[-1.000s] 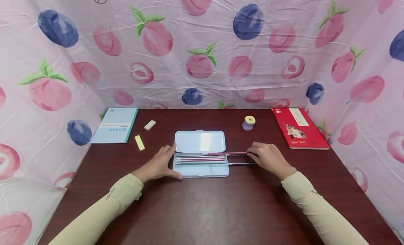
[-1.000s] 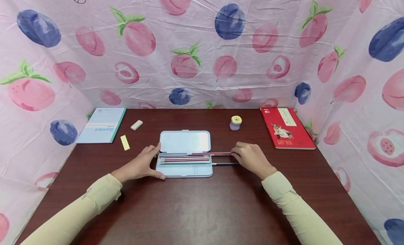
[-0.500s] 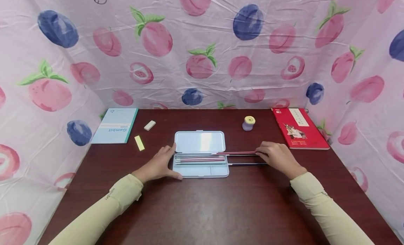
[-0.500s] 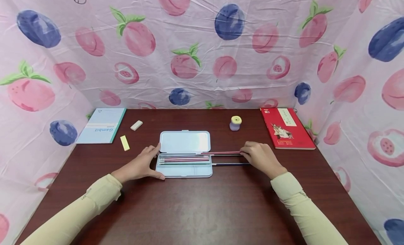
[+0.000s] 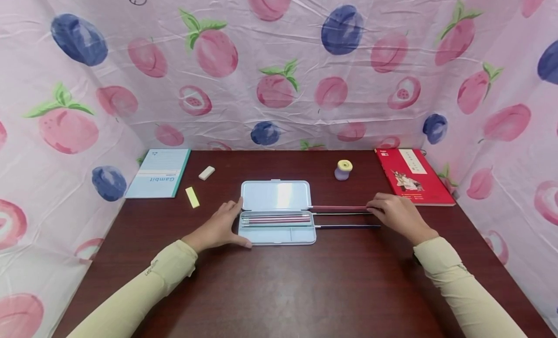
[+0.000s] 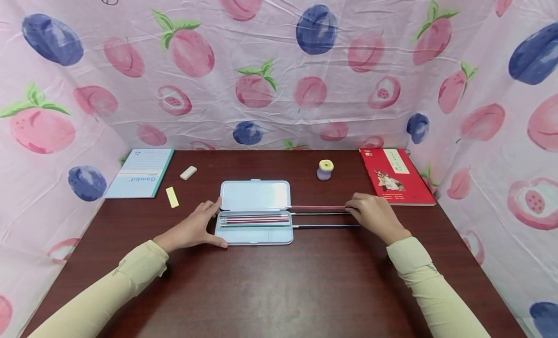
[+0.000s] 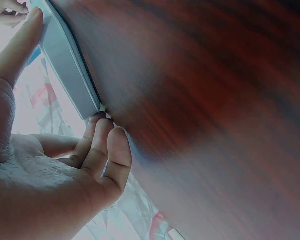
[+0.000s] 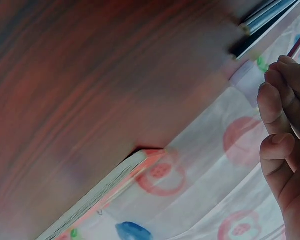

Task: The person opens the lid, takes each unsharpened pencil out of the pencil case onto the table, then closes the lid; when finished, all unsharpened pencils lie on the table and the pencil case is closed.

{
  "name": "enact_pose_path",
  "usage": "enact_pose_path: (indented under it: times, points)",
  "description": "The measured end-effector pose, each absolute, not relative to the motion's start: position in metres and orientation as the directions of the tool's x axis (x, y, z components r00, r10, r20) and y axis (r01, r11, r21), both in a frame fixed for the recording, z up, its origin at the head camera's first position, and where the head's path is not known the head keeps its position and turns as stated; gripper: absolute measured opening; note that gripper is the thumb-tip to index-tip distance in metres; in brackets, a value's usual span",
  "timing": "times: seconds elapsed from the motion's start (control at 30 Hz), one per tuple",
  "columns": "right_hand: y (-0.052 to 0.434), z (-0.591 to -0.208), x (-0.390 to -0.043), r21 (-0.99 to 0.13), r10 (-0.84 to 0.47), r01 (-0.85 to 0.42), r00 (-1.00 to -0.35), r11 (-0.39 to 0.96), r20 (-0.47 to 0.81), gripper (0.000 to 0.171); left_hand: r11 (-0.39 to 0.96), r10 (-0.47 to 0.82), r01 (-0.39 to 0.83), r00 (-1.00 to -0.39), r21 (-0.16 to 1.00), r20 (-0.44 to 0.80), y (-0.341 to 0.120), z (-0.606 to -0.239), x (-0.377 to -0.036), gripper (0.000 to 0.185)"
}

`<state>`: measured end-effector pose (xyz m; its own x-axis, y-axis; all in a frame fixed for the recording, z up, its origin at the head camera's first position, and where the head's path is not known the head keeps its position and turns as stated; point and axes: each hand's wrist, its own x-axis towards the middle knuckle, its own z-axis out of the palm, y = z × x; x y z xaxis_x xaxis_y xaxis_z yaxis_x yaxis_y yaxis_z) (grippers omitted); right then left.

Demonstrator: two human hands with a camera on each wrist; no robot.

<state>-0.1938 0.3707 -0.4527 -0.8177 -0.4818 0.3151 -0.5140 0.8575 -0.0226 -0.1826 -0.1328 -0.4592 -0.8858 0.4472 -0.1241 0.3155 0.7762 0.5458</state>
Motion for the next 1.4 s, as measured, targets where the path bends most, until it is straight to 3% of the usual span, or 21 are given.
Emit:
enact_pose_path:
  times: [0.83, 1.4]
  points:
    - [0.384, -0.452, -0.206, -0.024, -0.428, -0.443, -0.877, 0.896, 0.22, 0.028, 0.773, 0.447, 0.316, -0.887, 0.551, -0.119, -0.133, -0.46, -0.184, 0.138]
    - [0.364, -0.458, -0.226, -0.014, -0.463, -0.472, -0.869, 0.881, 0.172, 0.02, 0.772, 0.441, 0.301, -0.888, 0.56, -0.131, -0.134, -0.461, -0.184, 0.138]
